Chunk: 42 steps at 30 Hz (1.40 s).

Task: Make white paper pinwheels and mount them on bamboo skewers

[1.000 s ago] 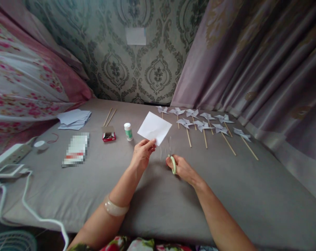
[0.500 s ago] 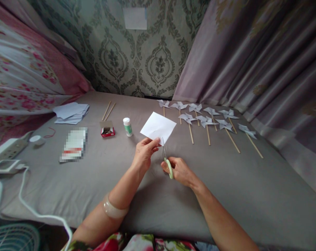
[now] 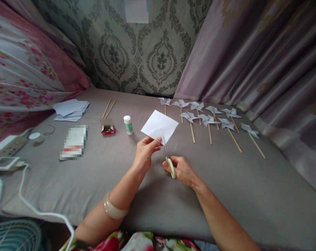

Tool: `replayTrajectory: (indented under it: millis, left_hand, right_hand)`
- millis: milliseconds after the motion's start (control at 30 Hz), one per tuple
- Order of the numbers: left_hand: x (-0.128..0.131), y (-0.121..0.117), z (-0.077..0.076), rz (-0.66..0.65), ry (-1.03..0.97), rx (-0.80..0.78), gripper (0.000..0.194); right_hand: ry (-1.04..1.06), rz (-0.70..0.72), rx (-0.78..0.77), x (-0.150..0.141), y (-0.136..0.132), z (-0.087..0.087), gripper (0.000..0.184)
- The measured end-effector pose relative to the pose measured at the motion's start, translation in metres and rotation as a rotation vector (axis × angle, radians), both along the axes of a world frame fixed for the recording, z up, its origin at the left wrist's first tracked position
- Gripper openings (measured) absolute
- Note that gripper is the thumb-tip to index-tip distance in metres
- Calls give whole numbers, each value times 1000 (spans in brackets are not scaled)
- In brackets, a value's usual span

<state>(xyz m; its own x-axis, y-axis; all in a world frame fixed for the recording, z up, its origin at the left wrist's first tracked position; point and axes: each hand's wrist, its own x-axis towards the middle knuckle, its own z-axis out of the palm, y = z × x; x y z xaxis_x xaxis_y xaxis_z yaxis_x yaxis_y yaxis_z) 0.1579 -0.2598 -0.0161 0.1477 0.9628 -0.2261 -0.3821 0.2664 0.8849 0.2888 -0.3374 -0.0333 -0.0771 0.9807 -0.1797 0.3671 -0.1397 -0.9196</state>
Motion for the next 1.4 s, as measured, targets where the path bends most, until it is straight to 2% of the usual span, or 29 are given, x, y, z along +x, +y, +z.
replayTrajectory:
  millis: [1400]
  left_hand:
    - [1, -1, -1, 2, -40, 11, 24]
  right_hand:
    - [-15, -176, -6, -9, 2, 1, 42]
